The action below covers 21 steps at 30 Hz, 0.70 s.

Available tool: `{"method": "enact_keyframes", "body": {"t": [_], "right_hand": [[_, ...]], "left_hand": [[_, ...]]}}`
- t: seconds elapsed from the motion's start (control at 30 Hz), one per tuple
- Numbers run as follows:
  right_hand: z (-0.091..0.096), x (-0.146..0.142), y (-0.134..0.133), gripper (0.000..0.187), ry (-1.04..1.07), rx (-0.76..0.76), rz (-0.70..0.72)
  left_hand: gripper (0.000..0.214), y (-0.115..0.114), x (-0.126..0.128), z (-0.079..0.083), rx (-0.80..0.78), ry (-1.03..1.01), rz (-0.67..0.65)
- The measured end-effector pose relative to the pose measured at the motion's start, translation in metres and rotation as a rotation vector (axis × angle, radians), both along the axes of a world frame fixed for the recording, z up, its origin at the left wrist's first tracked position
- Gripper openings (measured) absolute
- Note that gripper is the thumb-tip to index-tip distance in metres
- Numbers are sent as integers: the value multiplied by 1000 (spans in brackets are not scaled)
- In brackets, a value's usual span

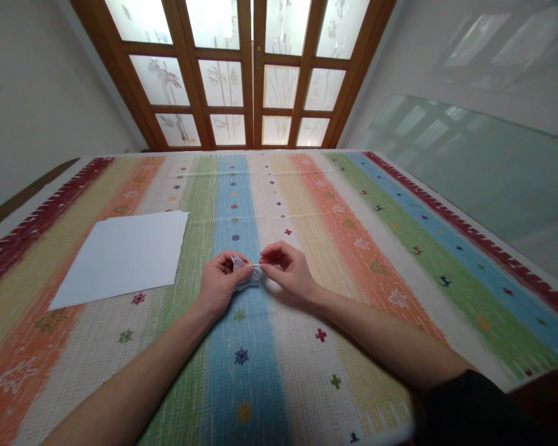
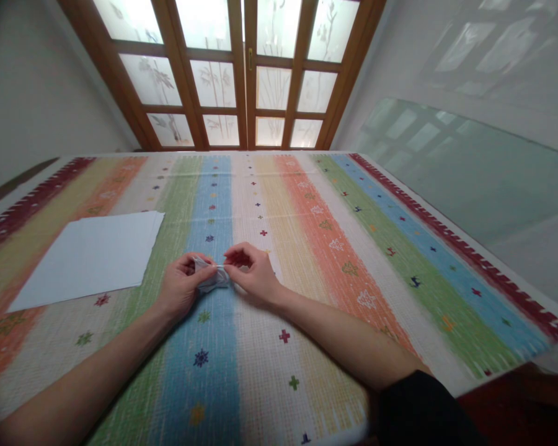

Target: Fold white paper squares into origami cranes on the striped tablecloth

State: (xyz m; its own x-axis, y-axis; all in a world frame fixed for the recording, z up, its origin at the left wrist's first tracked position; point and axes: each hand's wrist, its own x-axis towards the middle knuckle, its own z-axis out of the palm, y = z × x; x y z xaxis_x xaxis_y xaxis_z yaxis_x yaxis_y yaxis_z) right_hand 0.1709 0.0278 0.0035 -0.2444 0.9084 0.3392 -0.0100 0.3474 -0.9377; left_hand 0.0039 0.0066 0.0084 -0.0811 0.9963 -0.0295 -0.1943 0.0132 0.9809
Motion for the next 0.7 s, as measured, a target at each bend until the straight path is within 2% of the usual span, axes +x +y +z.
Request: {"method": "enact_keyframes", "body": {"t": [0.2,0.33,0.47,0.57,0.7], "right_hand": [[1,-2,-1,18,-108,-35,28],[5,-1,-1,22,-148,-8,19],[7,2,3,24,-101,-30,23],[5,3,7,22,-58,-64,-33],[0,1,8,18,-31,-119,-90]], "left_hand": [[33,-1,1,3,64,5,42],[38,-2,2,4,63,25,-14],[46,1,0,-5,70,-59,-65],[44,3,-2,-11,73,-77,-19],[30,2,-2,-10,73,39,4]]}}
